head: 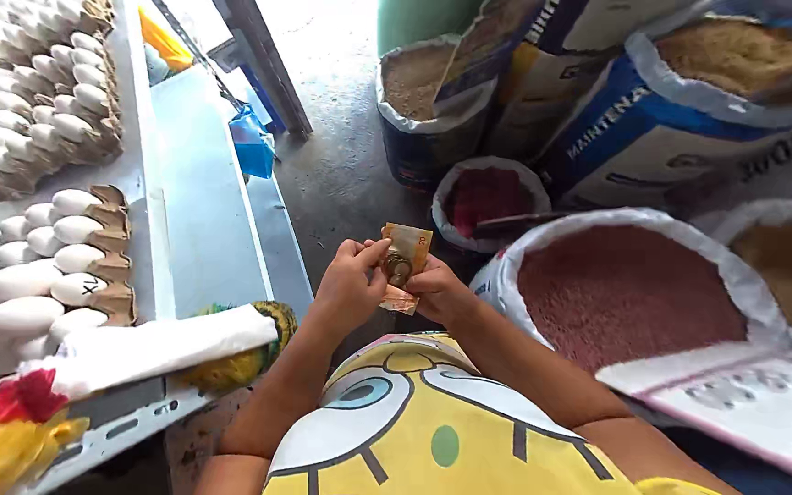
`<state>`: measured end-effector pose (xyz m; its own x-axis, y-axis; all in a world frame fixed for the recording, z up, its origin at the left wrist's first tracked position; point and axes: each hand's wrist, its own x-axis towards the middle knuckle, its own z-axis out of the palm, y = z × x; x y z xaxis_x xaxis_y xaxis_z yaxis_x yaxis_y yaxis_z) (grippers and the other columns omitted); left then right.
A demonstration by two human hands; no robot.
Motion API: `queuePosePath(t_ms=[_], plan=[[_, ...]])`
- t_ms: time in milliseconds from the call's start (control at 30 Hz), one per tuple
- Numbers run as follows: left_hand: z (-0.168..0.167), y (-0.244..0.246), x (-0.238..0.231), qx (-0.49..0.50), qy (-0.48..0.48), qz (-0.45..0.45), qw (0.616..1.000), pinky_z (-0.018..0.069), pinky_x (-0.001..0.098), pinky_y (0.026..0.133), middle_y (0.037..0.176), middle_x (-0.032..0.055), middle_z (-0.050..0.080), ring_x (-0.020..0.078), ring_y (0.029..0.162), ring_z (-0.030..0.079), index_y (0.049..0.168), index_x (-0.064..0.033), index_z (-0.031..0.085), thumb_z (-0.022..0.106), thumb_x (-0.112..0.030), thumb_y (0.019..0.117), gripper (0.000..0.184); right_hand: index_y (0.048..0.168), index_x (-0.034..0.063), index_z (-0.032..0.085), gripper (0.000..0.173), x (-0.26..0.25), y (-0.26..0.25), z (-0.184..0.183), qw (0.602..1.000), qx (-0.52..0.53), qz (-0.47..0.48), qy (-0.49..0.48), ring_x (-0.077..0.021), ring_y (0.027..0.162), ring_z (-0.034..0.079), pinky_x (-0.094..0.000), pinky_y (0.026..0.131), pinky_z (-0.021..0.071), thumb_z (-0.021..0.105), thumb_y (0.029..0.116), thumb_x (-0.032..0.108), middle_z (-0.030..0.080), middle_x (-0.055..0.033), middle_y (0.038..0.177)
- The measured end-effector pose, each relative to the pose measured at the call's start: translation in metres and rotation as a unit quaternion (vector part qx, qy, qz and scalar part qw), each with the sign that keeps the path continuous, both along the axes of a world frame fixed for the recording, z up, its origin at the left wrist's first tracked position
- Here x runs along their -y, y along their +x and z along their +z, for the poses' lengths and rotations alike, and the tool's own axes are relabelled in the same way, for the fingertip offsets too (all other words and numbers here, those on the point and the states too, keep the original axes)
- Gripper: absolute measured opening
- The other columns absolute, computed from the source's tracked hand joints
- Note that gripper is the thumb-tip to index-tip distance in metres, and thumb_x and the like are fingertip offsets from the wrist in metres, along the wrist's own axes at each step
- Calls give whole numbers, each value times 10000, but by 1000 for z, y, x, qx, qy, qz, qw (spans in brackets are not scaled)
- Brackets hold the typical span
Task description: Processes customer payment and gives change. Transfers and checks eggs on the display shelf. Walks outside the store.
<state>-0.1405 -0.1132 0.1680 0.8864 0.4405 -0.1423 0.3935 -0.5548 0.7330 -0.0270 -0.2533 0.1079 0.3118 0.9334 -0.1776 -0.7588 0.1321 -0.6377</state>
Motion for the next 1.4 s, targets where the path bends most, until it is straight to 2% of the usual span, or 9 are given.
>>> queuePosePath(t_ms=[167, 333, 500, 667, 767, 967, 1100, 1267, 1400], plan=[[-11, 66, -71, 1, 19, 83, 996, 559, 327, 683, 1128, 130, 586, 162, 830, 615, 1396, -192, 656, 621, -138, 962, 438, 1143, 131, 636, 417, -94, 85, -13, 996, 7, 81, 19, -127, 840, 713, -339, 777, 606, 536, 778, -45, 740, -54, 955], [-20, 137, -143, 111, 53, 139, 983, 477, 209, 614, 1015, 82, 552, 91, 776, 541, 1322, -180, 713, 626, -83, 931, 412, 1103, 131, 638, 403, -184, 171, 1, 992, -4, 124, 2, -115, 809, 707, -322, 748, 602, 530, 757, -44, 737, -38, 927], [-22, 182, -207, 141, 80, 188, 969, 482, 163, 621, 1006, 73, 532, 62, 780, 538, 1219, -152, 766, 632, -69, 936, 324, 1333, 99, 597, 587, -265, 227, 1, 985, -19, 169, 34, -120, 901, 710, -324, 799, 611, 501, 775, -58, 726, -69, 1101], [-32, 212, -283, 92, 118, 188, 971, 515, 210, 650, 1016, 85, 547, 101, 814, 567, 1214, -188, 775, 639, -106, 941, 316, 1362, 90, 582, 613, -346, 261, -16, 981, -19, 187, 39, -126, 890, 708, -328, 786, 612, 525, 766, -41, 721, -74, 1110], [-44, 231, -332, 97, 129, 163, 973, 522, 227, 653, 1029, 102, 554, 121, 821, 573, 1229, -174, 765, 636, -112, 945, 318, 1397, 107, 544, 633, -388, 276, -31, 985, -26, 164, 55, -146, 958, 710, -348, 804, 611, 555, 778, -24, 682, -91, 1271], [-45, 267, -406, 82, 103, 133, 982, 468, 183, 593, 999, 85, 548, 79, 735, 533, 1225, -178, 768, 634, -121, 956, 306, 1338, 85, 597, 577, -450, 308, -37, 988, -43, 143, 43, -139, 889, 713, -338, 782, 613, 537, 777, -37, 721, -92, 1114], [-41, 296, -447, 50, 54, 118, 990, 467, 176, 604, 1017, 72, 552, 66, 736, 532, 1227, -181, 765, 641, -147, 971, 286, 1382, 78, 568, 630, -482, 332, -35, 990, -45, 124, 48, -146, 909, 714, -343, 794, 616, 502, 774, -70, 710, -105, 1169], [-47, 351, -495, 62, 66, 120, 989, 500, 198, 678, 1028, 64, 577, 79, 823, 569, 1137, -173, 793, 688, -362, 985, 265, 1283, 104, 594, 563, -527, 381, -31, 993, -36, 114, 10, -120, 852, 723, -317, 757, 623, 461, 783, -117, 742, -54, 1056], [-56, 418, -535, 66, 108, 119, 985, 515, 222, 702, 1050, 87, 567, 108, 856, 580, 1068, -167, 805, 768, -273, 928, 179, 1241, 114, 603, 540, -568, 442, -40, 992, -42, 114, 13, -118, 852, 719, -316, 758, 617, 478, 767, -112, 742, -50, 1036]])
